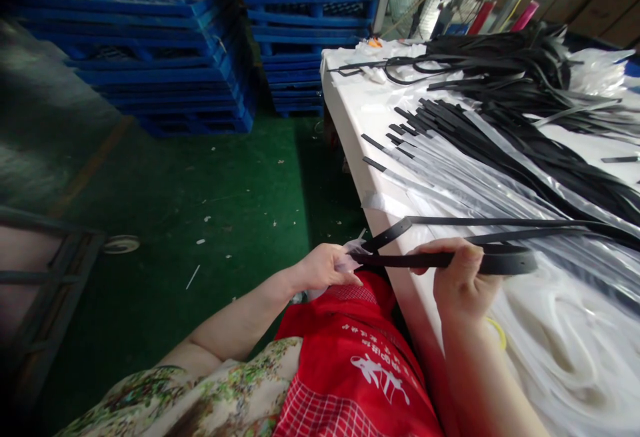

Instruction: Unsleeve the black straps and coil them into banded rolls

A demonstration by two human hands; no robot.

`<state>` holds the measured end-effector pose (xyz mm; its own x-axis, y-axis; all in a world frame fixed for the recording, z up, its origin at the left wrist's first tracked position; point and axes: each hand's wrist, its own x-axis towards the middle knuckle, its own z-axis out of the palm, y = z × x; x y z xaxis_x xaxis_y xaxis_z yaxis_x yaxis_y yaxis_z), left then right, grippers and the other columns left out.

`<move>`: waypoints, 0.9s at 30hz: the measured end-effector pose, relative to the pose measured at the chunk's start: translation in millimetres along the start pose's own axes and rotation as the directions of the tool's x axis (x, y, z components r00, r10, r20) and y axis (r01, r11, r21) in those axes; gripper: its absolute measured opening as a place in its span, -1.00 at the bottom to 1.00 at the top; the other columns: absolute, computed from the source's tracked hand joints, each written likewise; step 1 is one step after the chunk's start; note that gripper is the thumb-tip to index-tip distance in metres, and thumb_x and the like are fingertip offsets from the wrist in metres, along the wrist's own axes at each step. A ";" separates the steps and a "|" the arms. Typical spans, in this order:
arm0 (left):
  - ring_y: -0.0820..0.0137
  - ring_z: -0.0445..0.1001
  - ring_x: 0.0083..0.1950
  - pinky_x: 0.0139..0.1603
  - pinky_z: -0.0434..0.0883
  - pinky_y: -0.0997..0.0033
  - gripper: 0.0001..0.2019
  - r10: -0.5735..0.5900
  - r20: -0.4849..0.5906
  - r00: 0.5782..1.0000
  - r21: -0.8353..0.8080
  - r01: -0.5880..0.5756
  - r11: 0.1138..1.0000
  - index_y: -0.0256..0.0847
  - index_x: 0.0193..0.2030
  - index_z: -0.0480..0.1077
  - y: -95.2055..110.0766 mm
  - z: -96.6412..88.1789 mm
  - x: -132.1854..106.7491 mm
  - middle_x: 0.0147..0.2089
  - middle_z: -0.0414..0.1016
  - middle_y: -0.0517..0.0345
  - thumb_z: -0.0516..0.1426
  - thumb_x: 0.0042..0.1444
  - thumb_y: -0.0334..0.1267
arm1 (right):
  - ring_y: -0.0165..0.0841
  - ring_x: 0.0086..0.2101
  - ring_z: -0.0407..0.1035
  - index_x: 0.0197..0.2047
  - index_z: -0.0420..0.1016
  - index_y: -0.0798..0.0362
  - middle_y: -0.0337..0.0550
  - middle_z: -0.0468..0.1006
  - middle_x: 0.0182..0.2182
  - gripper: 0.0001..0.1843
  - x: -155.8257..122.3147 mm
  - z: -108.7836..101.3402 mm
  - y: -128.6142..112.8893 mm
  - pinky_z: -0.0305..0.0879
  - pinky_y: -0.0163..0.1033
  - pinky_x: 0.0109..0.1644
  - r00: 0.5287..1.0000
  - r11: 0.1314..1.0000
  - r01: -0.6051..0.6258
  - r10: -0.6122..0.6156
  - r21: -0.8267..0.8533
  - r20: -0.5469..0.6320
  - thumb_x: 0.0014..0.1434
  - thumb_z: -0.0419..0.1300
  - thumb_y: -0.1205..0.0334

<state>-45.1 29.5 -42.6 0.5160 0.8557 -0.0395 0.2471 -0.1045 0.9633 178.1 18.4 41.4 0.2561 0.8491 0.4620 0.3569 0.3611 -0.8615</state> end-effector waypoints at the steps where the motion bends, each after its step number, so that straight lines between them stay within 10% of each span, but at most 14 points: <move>1: 0.47 0.29 -0.45 -0.45 0.23 0.47 -0.55 -0.003 0.003 1.000 0.002 0.003 1.000 -0.30 -0.61 0.37 0.3 -0.2 -0.1 -0.50 0.35 0.20 0.35 -0.08 0.06 | -0.32 -0.70 0.33 -0.52 0.47 0.07 -0.13 0.48 -0.67 -0.34 0.4 -0.4 1.5 0.26 -0.22 -0.64 1.000 1.000 0.003 -0.004 0.010 0.019 0.38 -0.11 -0.20; 12: 0.49 0.24 -0.44 -0.42 0.19 0.51 -0.54 0.062 0.188 0.980 -0.073 -0.049 0.996 -0.29 -0.48 0.40 13.4 -1.5 -1.5 -0.49 0.28 0.28 0.31 -0.05 0.14 | -0.37 -0.72 0.27 -0.48 0.49 0.05 -0.21 0.39 -0.73 -0.33 -18.6 16.5 16.1 0.15 -0.28 -0.66 0.948 0.970 -0.191 0.222 -0.150 0.230 0.26 -0.04 -0.36; 17: 0.47 0.34 -0.40 -0.32 0.28 0.49 -0.52 0.143 0.334 0.932 -0.107 -0.114 0.988 -0.26 -0.39 0.38 16.6 0.7 -6.5 -0.41 0.38 0.18 -0.01 0.28 0.14 | -0.29 -0.63 0.31 -0.44 0.47 0.03 -0.16 0.39 -0.71 -0.26 -20.0 5.2 35.7 0.18 -0.19 -0.52 0.963 0.905 -0.049 0.156 -0.422 0.222 0.32 -0.24 -0.35; 22: 0.33 0.44 -0.15 0.03 0.35 0.36 -0.46 0.241 0.268 0.933 -0.086 -0.226 0.970 -0.25 -0.28 0.44 16.3 8.2 -6.5 -0.22 0.48 0.00 -0.15 0.35 0.12 | -0.25 -0.64 0.28 -0.64 0.30 -0.04 -0.08 0.38 -0.72 -0.20 -22.4 1.2 49.0 0.12 -0.12 -0.50 0.954 0.859 -0.025 0.173 -0.511 0.245 0.34 -0.38 -0.32; 27: 0.33 0.44 -0.27 -0.14 0.38 0.35 -0.41 0.156 0.185 0.970 -0.029 -0.154 0.988 -0.25 -0.36 0.40 18.2 12.5 0.0 -0.33 0.48 0.03 -0.17 0.31 0.21 | -0.23 -0.58 0.35 -0.58 0.41 -0.01 -0.06 0.47 -0.63 -0.30 -42.3 26.2 46.6 0.27 -0.13 -0.46 0.853 0.935 -0.201 0.314 -0.293 0.417 0.29 -0.12 -0.33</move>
<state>-30.3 21.2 -28.4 0.6910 0.7201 0.0633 0.1412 -0.2204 0.9651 160.4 9.4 -23.9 -0.0446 0.9984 0.0356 0.5452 0.0541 -0.8365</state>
